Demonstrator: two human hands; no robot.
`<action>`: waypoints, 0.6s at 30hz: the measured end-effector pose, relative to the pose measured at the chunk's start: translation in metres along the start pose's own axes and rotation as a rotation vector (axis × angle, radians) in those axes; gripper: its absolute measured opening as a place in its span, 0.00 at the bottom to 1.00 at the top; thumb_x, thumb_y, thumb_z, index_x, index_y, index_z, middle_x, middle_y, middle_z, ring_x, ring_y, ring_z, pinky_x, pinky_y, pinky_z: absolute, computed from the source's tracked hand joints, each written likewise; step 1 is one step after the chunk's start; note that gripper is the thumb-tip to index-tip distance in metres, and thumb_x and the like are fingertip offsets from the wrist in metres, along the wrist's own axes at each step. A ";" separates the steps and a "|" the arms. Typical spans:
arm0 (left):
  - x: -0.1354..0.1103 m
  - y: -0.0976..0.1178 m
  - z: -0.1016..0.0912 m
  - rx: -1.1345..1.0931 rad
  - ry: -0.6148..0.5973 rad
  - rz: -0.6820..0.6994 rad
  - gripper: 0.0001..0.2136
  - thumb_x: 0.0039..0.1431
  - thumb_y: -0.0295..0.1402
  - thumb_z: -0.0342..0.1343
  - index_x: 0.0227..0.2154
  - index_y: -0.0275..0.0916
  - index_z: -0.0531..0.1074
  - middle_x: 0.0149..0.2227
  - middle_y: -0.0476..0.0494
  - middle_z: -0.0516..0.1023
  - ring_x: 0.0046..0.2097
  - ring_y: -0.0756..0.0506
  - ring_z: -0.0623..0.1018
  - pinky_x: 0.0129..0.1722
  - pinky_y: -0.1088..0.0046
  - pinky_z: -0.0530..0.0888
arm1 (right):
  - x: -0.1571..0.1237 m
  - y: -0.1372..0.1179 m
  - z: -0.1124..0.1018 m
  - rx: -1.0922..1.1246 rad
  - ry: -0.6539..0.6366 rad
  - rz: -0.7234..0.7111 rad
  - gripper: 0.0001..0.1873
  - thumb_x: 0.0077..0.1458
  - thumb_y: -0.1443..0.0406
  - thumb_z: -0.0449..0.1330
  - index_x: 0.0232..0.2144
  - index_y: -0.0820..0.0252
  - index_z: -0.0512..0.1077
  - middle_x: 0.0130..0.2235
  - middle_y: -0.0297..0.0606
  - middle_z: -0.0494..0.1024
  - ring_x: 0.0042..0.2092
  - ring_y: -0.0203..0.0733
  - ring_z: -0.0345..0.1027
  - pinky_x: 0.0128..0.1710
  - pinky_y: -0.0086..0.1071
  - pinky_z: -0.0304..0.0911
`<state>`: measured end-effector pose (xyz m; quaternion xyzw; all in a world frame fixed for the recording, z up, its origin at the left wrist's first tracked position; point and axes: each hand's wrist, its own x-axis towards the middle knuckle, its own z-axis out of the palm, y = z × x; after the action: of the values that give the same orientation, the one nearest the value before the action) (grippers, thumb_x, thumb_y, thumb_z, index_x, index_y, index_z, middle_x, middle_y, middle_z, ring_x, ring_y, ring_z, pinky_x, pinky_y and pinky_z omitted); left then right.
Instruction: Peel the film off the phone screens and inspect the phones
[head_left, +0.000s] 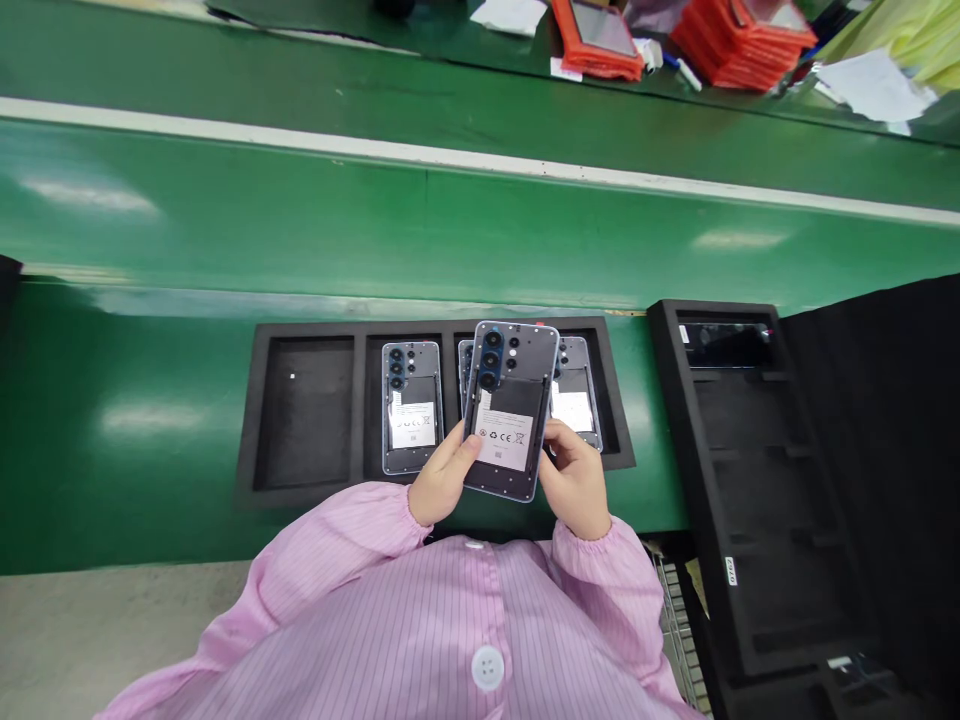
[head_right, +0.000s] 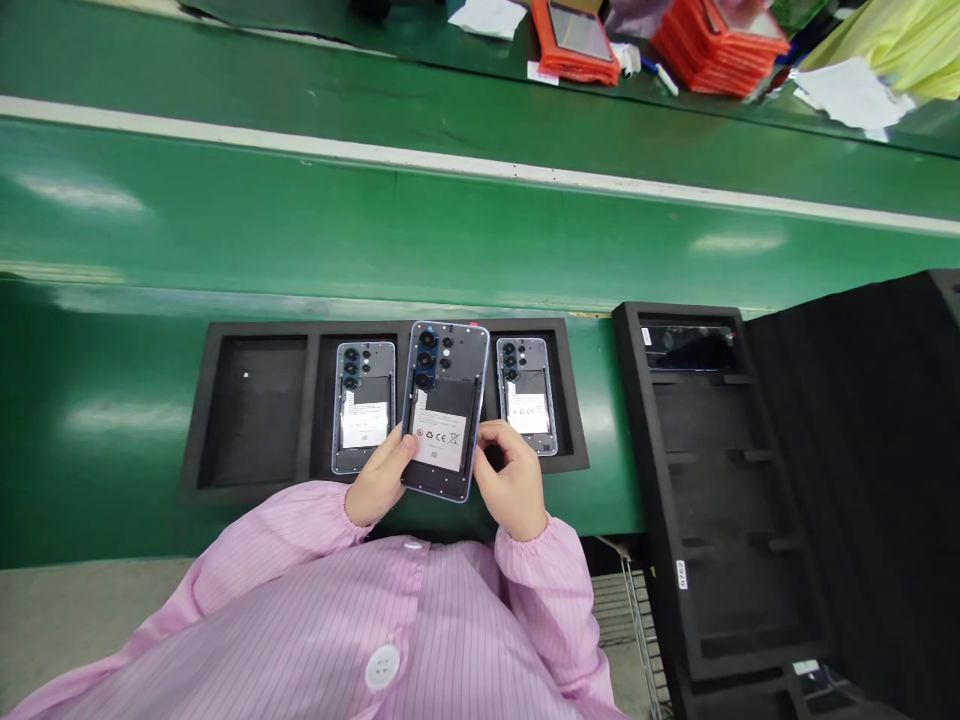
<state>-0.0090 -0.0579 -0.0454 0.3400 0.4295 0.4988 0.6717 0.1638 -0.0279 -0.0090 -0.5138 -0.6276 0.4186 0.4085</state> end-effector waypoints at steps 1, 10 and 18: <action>0.000 0.002 0.001 0.013 0.015 -0.010 0.25 0.64 0.50 0.49 0.58 0.43 0.66 0.59 0.44 0.71 0.63 0.41 0.66 0.66 0.62 0.60 | -0.001 -0.001 0.000 -0.030 0.023 0.001 0.03 0.56 0.70 0.58 0.31 0.58 0.71 0.33 0.34 0.72 0.36 0.36 0.66 0.38 0.32 0.64; 0.000 0.009 0.006 0.134 0.216 -0.095 0.27 0.62 0.53 0.49 0.56 0.39 0.67 0.60 0.39 0.69 0.65 0.38 0.64 0.66 0.58 0.60 | -0.015 -0.016 0.009 0.114 0.186 0.087 0.03 0.60 0.65 0.58 0.37 0.57 0.71 0.37 0.37 0.75 0.36 0.36 0.71 0.37 0.31 0.69; 0.000 0.013 0.009 0.195 0.145 0.049 0.24 0.65 0.49 0.46 0.56 0.40 0.66 0.58 0.42 0.71 0.61 0.43 0.69 0.63 0.66 0.65 | -0.022 -0.018 0.027 0.161 0.098 0.138 0.27 0.54 0.66 0.63 0.54 0.54 0.59 0.40 0.38 0.77 0.43 0.42 0.75 0.45 0.40 0.73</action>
<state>-0.0053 -0.0546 -0.0302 0.3772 0.5150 0.4943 0.5900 0.1358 -0.0546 -0.0019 -0.5410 -0.5345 0.4692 0.4489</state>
